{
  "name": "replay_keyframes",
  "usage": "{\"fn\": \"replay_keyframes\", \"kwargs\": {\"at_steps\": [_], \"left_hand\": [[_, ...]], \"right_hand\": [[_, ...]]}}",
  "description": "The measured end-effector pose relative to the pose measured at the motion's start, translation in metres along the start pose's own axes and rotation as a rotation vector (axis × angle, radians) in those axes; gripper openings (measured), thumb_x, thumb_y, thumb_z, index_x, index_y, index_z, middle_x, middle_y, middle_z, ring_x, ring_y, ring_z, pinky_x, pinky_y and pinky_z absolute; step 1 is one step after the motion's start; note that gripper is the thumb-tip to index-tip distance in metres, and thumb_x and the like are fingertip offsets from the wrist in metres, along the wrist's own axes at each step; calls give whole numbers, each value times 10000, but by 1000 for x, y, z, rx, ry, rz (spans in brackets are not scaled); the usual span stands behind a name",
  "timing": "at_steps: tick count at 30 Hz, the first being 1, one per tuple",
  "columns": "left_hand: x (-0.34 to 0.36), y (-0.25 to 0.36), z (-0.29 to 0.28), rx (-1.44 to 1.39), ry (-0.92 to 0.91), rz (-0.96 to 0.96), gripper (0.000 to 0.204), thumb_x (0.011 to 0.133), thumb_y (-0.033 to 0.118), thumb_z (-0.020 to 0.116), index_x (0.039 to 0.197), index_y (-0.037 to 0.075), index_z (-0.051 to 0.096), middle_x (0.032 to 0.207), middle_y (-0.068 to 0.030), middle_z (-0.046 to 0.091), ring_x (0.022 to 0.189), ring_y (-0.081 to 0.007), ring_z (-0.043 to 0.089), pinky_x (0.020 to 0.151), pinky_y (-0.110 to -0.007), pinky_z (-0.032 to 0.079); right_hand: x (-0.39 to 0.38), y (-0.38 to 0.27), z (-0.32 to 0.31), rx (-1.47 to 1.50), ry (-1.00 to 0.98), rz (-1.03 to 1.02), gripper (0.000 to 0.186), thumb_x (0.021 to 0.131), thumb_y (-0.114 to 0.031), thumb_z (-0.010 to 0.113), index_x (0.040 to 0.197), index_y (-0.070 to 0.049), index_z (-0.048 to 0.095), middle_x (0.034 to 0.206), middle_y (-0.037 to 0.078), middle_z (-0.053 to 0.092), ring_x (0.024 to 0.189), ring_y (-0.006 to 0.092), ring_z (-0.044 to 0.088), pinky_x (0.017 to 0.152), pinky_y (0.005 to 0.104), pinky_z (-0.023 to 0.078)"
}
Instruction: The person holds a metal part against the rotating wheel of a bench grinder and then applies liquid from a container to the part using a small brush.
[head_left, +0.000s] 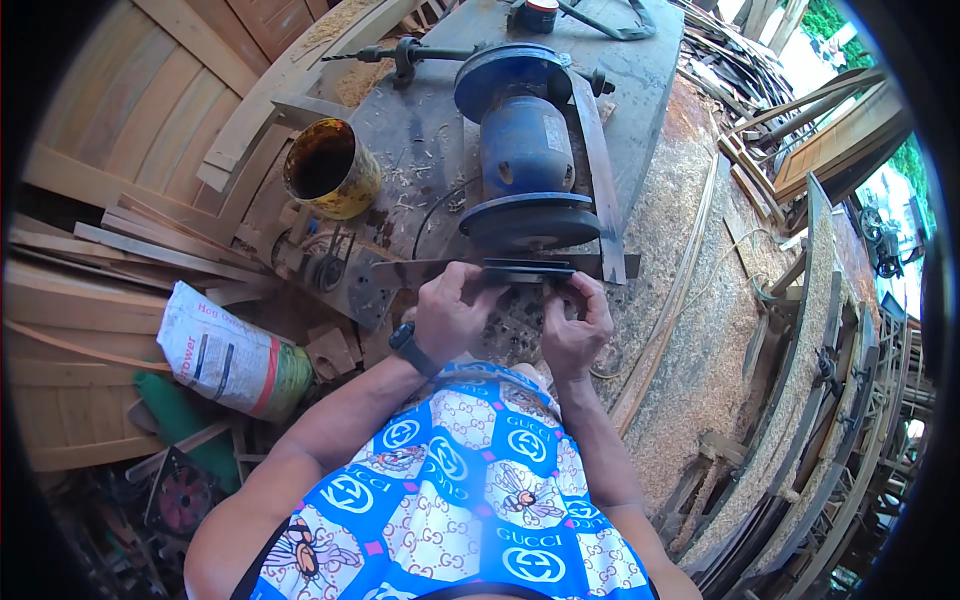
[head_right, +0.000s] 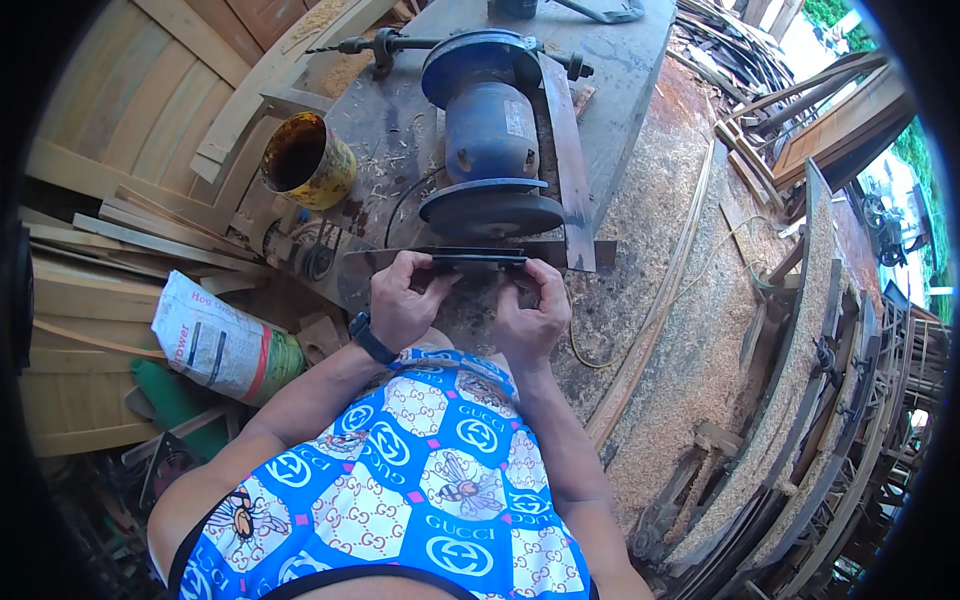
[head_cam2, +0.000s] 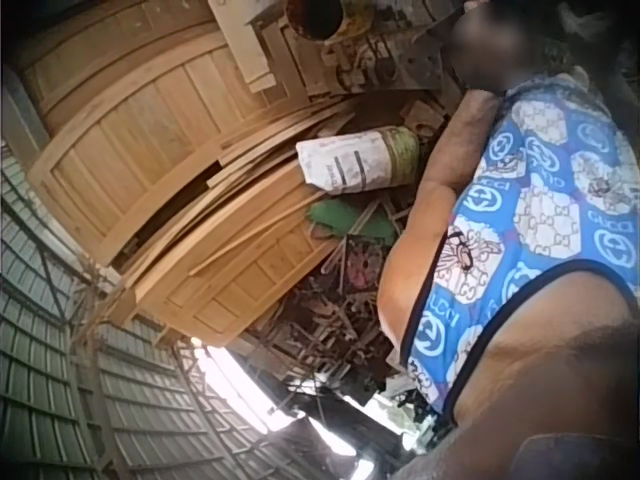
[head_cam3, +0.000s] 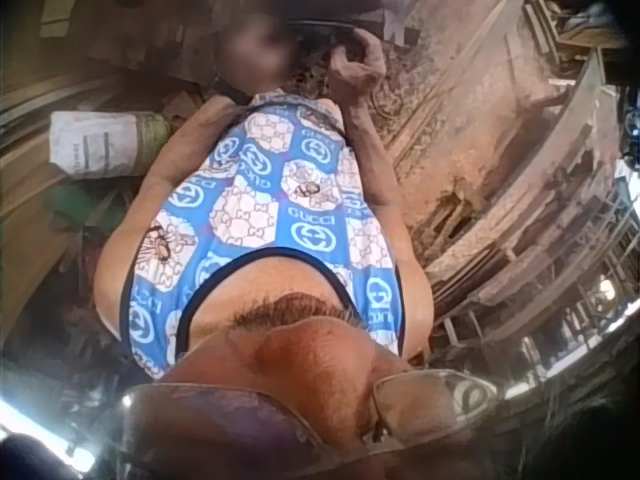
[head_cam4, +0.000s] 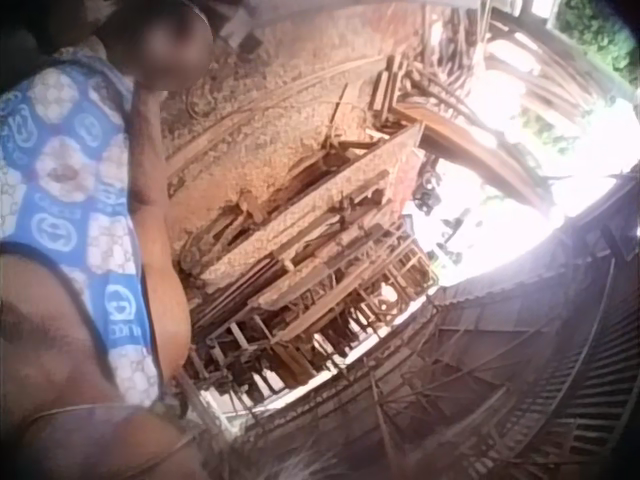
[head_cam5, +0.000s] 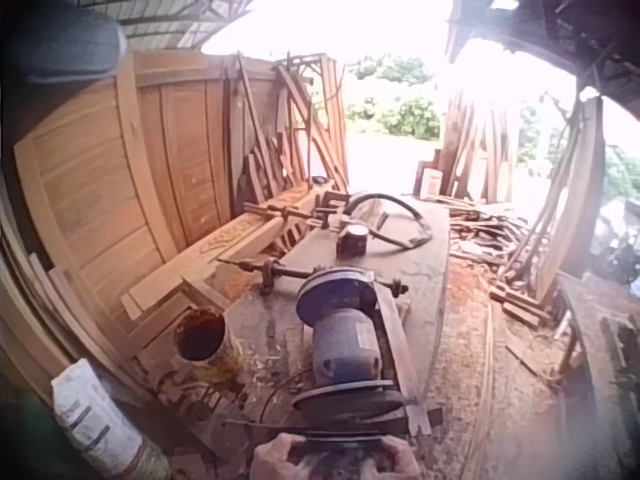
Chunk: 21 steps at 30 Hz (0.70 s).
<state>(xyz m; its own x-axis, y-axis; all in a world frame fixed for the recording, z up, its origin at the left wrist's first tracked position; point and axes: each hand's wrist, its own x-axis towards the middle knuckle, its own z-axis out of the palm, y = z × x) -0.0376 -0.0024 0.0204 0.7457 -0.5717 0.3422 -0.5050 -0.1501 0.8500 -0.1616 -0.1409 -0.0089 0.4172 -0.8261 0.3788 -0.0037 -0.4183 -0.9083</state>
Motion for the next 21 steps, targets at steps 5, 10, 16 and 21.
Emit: {"fn": "replay_keyframes", "kwargs": {"at_steps": [5,10,16,21], "left_hand": [[8,1,14,-82,26,-66,220,939,88,855,1006,-15,672,827,-129,801,747,-178,791,668,-312,616],[11,1,22,-155,22,-117,217,942,95,854,988,-18,674,826,-134,804,743,-152,784,654,-308,610],[19,-6,31,-126,34,-139,203,936,91,849,946,-21,680,802,-132,799,734,-148,780,641,-306,601],[24,-9,39,-56,70,-113,228,922,116,864,937,-26,687,796,-140,796,716,-155,775,630,-316,593]], "right_hand": [[9,-3,0,-124,7,3,364,863,19,797,1221,20,732,1097,136,764,882,226,748,805,361,596],[8,1,-3,-248,27,-8,376,866,-26,826,1234,-4,750,1078,120,774,915,255,734,865,402,563],[16,6,-3,-308,38,36,354,852,-70,857,1201,-55,797,1030,86,792,947,240,729,951,396,492],[28,15,-2,-369,64,-105,319,848,-109,876,1160,-65,827,1025,66,815,976,228,733,961,385,471]]}}
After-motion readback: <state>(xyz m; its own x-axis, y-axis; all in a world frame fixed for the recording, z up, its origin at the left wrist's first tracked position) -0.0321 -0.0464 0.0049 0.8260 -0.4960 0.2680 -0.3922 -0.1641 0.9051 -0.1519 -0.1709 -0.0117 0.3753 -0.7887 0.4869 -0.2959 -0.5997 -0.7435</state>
